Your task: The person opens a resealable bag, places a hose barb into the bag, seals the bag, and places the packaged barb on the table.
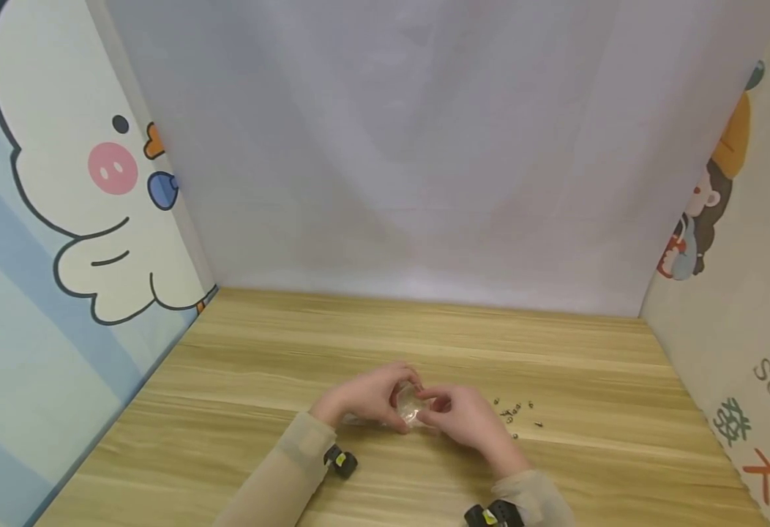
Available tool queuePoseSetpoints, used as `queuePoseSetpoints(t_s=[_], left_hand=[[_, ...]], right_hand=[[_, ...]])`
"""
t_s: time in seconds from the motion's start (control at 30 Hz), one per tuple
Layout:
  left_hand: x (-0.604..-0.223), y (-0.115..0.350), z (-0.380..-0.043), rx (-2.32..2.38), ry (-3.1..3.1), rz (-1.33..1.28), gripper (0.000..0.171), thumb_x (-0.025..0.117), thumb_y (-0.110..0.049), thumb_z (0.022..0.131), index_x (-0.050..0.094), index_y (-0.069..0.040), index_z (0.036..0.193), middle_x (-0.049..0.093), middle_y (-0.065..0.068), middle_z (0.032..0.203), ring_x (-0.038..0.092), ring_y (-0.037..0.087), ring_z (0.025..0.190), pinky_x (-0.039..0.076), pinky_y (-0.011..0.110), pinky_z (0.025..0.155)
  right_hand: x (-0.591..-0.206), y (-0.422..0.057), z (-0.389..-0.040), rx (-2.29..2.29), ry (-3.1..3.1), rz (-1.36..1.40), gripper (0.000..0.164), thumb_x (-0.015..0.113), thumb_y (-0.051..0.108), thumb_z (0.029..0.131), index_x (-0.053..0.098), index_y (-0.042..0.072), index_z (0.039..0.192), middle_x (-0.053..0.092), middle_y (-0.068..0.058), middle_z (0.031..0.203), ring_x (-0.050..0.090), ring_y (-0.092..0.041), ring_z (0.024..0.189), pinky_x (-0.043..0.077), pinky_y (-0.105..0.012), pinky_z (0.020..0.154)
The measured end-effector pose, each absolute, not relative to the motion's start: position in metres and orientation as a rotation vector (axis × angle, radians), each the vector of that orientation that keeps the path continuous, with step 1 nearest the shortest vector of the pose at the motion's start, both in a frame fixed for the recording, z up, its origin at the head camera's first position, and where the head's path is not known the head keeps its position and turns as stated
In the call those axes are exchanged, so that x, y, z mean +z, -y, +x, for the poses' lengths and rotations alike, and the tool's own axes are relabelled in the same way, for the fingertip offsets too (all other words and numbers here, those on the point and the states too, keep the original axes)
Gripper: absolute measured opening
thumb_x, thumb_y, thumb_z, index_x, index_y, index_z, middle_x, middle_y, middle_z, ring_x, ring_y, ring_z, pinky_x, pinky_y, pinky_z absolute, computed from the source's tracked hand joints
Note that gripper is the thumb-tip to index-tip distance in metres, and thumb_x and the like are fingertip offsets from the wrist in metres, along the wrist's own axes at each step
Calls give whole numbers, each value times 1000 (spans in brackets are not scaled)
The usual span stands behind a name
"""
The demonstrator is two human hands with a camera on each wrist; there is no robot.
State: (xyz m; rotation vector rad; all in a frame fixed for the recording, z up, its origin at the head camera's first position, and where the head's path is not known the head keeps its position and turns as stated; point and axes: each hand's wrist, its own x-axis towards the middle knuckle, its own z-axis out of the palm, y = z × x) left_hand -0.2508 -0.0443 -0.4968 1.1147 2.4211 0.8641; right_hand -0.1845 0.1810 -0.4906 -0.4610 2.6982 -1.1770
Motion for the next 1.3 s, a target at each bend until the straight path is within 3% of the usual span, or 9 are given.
queuePoseSetpoints(t_s=[0.23, 0.5, 0.87, 1.07, 1.3], left_hand=[[-495, 47, -250, 834, -2427, 1127, 61, 98, -15, 76, 68, -10, 129, 57, -1, 137, 56, 5, 107, 52, 19, 86], [-496, 48, -251, 824, -2431, 1110, 59, 97, -16, 77, 70, -13, 129, 58, -5, 130, 55, 5, 95, 51, 21, 81], [-498, 48, -251, 840, -2437, 1083, 59, 97, -17, 78, 69, -14, 130, 58, -6, 129, 55, 5, 106, 49, 22, 92], [-498, 47, -252, 844, -2435, 1059, 60, 97, -18, 78, 69, -14, 131, 57, -7, 127, 54, 4, 108, 48, 22, 95], [-500, 47, -253, 839, -2440, 1059, 62, 98, -19, 78, 69, -12, 132, 58, -7, 123, 55, 4, 103, 49, 21, 92]], right_hand=[[-473, -193, -181, -1197, -2677, -418, 33, 78, 27, 99, 77, 11, 128, 74, 0, 99, 69, -17, 91, 57, -40, 78], [-461, -222, -180, -1216, -2695, -392, 37, 71, 27, 104, 73, 6, 135, 75, -10, 116, 69, -21, 98, 58, -41, 82], [-471, -285, -175, -1252, -2644, -398, 41, 69, 27, 106, 68, 4, 141, 73, -9, 120, 66, -21, 101, 56, -35, 82], [-476, -312, -173, -1320, -2633, -349, 36, 72, 18, 103, 70, 1, 134, 73, -13, 119, 68, -23, 99, 59, -32, 76], [-477, -336, -172, -1303, -2669, -419, 26, 76, 9, 98, 73, -5, 119, 76, -13, 109, 69, -11, 90, 57, -27, 78]])
